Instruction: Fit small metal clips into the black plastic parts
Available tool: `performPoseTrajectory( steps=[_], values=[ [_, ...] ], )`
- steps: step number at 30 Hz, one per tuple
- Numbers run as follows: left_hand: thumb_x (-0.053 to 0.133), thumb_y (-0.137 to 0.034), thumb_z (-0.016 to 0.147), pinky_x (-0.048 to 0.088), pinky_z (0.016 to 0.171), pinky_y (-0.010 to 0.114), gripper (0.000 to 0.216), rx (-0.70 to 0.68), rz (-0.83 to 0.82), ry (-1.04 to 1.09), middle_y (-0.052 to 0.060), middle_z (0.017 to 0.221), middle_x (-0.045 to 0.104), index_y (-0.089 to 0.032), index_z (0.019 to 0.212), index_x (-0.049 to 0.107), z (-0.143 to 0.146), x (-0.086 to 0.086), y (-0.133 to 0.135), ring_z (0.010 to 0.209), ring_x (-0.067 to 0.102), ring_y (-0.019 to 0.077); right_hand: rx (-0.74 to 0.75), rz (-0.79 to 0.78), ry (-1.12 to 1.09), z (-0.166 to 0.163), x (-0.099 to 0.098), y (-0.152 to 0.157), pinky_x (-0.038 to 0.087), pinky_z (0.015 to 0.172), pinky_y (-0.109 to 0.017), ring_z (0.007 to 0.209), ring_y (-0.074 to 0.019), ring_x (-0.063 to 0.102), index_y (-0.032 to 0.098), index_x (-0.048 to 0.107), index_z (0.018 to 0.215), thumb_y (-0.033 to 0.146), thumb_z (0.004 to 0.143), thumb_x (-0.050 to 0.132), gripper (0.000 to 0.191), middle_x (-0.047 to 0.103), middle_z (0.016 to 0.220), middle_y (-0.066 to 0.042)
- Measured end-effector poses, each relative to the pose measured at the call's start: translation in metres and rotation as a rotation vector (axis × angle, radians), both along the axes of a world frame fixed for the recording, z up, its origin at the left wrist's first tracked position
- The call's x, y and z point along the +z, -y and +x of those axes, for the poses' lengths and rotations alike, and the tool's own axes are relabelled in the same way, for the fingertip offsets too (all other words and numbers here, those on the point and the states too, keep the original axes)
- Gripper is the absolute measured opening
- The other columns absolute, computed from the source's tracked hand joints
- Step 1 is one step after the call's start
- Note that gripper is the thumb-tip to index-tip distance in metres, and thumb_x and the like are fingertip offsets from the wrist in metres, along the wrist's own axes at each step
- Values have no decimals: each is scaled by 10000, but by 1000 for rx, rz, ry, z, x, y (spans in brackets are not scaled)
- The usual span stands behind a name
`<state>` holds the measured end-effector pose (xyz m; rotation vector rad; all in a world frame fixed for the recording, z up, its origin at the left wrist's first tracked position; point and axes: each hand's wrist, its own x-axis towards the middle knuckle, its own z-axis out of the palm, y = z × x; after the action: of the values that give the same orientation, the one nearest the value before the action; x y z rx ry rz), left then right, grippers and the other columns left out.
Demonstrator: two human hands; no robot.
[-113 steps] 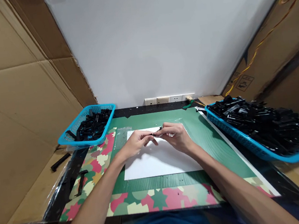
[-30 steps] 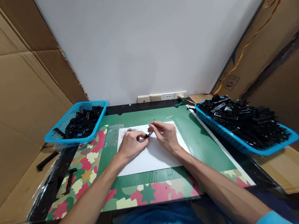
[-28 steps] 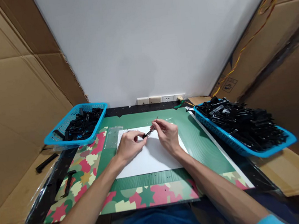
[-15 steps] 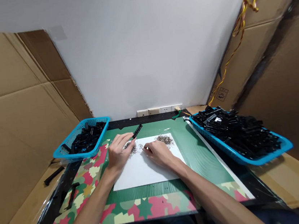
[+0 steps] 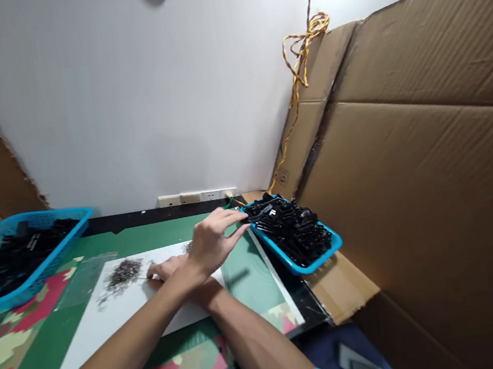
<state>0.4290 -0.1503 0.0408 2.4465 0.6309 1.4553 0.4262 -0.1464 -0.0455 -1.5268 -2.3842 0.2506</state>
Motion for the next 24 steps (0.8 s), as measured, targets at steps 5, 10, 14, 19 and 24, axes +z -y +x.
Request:
performPoseTrajectory(
  steps=[5,10,14,19,24],
  values=[
    [863,-360,896,594,989,444,123,-28,-219,101,73,1134,811,-261,970,870,104,15,-20,1057,721,248,181,-24,71,0,-22,-22,304,590,-240,789,-164,644,337,716,1267,518,1070,538,320,795,965,53],
    [902,-357,829,595,936,441,146,-16,-361,50,114,1019,804,-242,916,880,167,19,-35,1004,720,276,193,-57,83,-7,-43,-39,296,622,-222,799,-183,626,372,692,1327,549,1054,539,359,786,995,56],
    [913,-369,808,554,1036,487,144,2,-326,-92,104,1065,799,-250,879,873,182,16,-25,1097,696,311,193,-45,90,-9,-42,-38,345,663,-219,856,-196,646,369,692,1344,572,1067,524,382,793,1020,54],
    [739,-443,966,516,1092,493,247,-43,-277,-85,102,1197,790,-245,1010,879,165,16,-12,1139,685,304,194,-42,81,-4,-26,-28,418,707,-244,875,-210,688,346,707,1351,531,1056,577,372,806,1036,20],
    [611,-358,1039,526,1044,459,285,-45,-287,-7,100,1173,798,-227,1024,864,108,18,-13,1099,702,279,208,4,42,2,-16,-19,395,662,-248,812,-191,675,280,754,1262,436,1063,600,296,788,969,-4]
  ],
)
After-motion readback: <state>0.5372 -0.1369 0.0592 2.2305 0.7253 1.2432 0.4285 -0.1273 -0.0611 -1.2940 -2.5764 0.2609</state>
